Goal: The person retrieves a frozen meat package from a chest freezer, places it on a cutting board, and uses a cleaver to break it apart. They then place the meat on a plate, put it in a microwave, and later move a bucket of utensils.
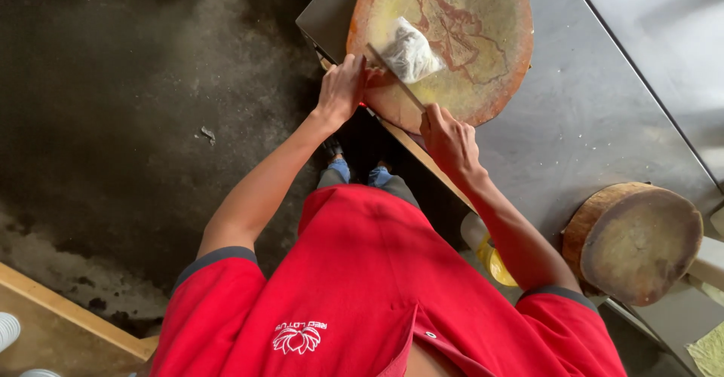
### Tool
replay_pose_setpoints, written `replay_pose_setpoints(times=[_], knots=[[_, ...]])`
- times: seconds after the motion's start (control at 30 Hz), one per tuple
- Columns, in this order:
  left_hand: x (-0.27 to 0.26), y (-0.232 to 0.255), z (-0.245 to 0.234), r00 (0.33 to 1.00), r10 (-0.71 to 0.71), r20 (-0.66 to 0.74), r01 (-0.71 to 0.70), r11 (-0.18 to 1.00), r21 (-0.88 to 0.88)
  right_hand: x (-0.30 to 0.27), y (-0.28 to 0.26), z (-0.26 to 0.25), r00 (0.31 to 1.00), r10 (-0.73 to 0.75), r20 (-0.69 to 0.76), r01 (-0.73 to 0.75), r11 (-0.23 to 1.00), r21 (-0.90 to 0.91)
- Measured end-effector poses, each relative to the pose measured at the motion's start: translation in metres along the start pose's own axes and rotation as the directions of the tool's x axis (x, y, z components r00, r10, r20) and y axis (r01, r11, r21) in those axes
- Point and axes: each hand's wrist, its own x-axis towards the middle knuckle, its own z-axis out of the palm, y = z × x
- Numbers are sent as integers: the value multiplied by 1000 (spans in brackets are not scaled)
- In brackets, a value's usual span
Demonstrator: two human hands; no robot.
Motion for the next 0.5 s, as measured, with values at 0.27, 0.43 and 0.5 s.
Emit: replay_pose_setpoints(times=[0.27,0.43,0.5], knots=[[-13,31,-33,999,-37,-31,31,985,-171,16,2,15,998,-70,-6,69,991,-114],[-6,-21,45,986,-8,164,-2,998,66,47,-10,34,998,-22,54,24,999,-38],[-5,-29,43,978,-15,208,-5,995,96,34,-3,32,997,-9,82,14,998,-55]])
